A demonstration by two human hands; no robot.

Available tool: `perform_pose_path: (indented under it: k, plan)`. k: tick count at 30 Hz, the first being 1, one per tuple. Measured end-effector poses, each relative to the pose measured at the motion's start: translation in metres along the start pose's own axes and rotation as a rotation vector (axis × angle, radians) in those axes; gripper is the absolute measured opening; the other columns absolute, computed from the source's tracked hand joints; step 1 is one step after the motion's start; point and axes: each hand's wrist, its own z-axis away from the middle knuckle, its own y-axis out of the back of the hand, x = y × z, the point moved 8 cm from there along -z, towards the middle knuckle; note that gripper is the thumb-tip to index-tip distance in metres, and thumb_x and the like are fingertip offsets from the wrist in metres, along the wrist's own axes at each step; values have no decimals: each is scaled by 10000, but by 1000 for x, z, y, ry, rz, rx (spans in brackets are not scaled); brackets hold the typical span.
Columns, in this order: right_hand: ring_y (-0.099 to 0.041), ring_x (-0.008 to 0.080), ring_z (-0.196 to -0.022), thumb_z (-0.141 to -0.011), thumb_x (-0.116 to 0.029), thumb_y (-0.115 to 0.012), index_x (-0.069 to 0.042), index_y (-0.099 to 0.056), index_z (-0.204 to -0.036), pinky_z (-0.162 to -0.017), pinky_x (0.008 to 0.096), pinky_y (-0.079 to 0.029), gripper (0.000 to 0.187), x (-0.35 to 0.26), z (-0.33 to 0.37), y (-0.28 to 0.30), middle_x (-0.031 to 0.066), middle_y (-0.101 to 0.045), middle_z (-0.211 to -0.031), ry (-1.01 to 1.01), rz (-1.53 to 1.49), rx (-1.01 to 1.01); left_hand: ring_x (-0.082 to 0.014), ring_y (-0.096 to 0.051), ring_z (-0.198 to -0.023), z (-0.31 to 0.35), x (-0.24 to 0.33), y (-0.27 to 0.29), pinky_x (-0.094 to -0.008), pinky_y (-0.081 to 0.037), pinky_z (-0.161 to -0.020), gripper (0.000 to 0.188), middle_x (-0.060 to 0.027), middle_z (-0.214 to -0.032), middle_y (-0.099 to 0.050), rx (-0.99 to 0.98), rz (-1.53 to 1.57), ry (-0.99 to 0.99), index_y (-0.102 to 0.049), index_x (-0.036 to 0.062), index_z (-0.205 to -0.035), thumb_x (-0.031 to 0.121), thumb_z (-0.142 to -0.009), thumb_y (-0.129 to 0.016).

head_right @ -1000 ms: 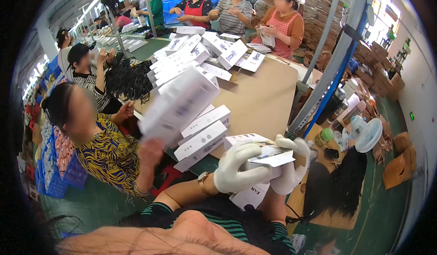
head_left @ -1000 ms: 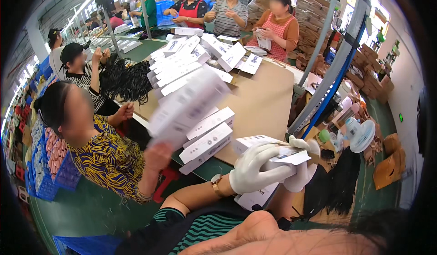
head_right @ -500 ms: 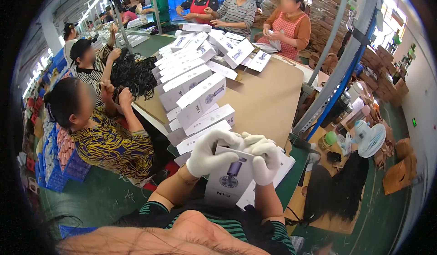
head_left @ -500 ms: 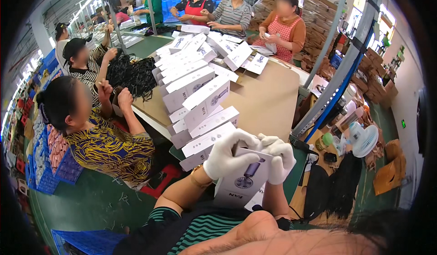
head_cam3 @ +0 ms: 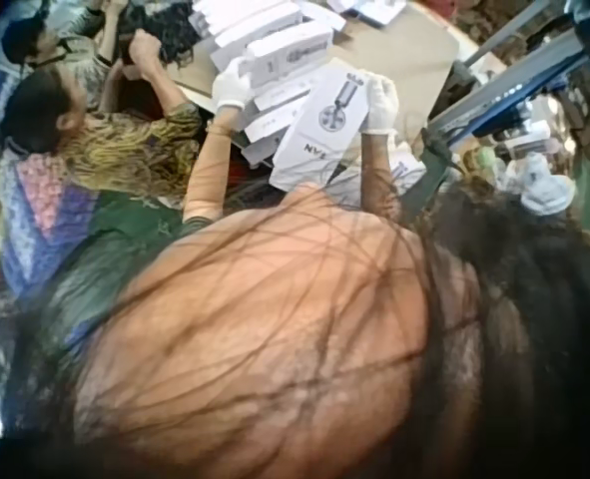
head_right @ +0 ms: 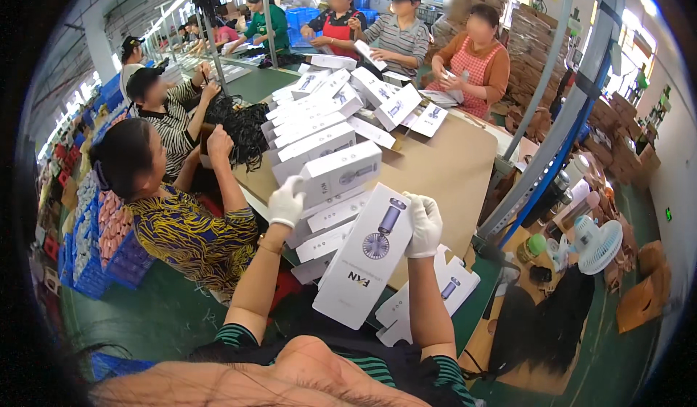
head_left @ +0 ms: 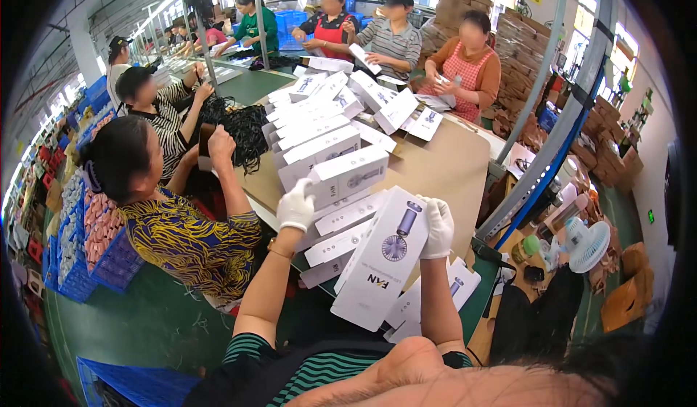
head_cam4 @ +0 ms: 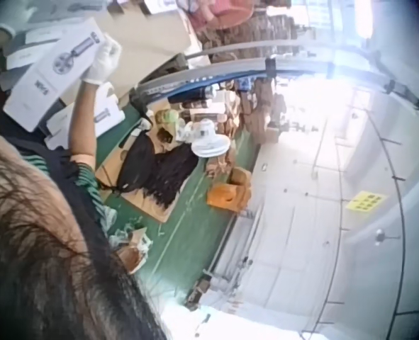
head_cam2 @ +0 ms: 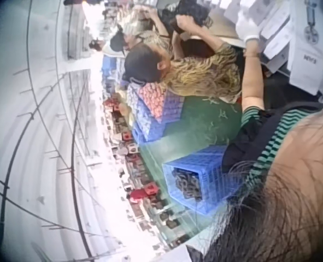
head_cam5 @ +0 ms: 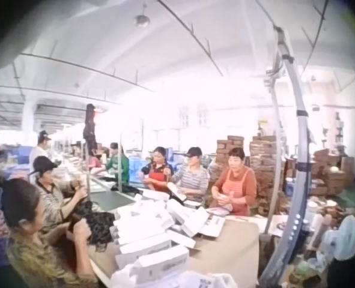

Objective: The person folds flat cardboard packaging sheets into boxes and folds cardboard inserts by hand.

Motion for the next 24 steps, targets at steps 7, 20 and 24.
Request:
perform_pose_path:
  k: [7, 20, 24]
  plan:
    - [-620, 150, -896, -1032, -180, -480, 6, -549, -1037, -808, 288, -528, 199, 1, -4, -5, 111, -652, -1031, 128, -75, 39, -349, -569, -1093, 14, 16, 72, -427, -482, -913, 436, -136, -1106, -627, 512, -169, -333, -599, 48, -1153, 225, -780, -741]
    - [-593, 202, -1017, -990, -94, -484, 3, -591, -1149, -931, 314, -471, 215, 50, -51, -27, 145, -614, -1157, 309, 575, 108, -357, -579, -1010, 40, 98, 40, -452, -506, -859, 740, -153, -1100, -575, -220, -196, -500, -425, 254, -1421, 167, -751, -728]
    - [-642, 291, -936, -893, -138, -649, -12, -620, -1052, -812, 351, -520, 204, 23, 17, -27, 174, -627, -1103, 388, 949, -145, -373, -590, -1015, 6, 51, 24, -462, -504, -867, 682, -144, -1163, -563, -180, -468, -380, -486, 309, -1385, 104, -767, -687]
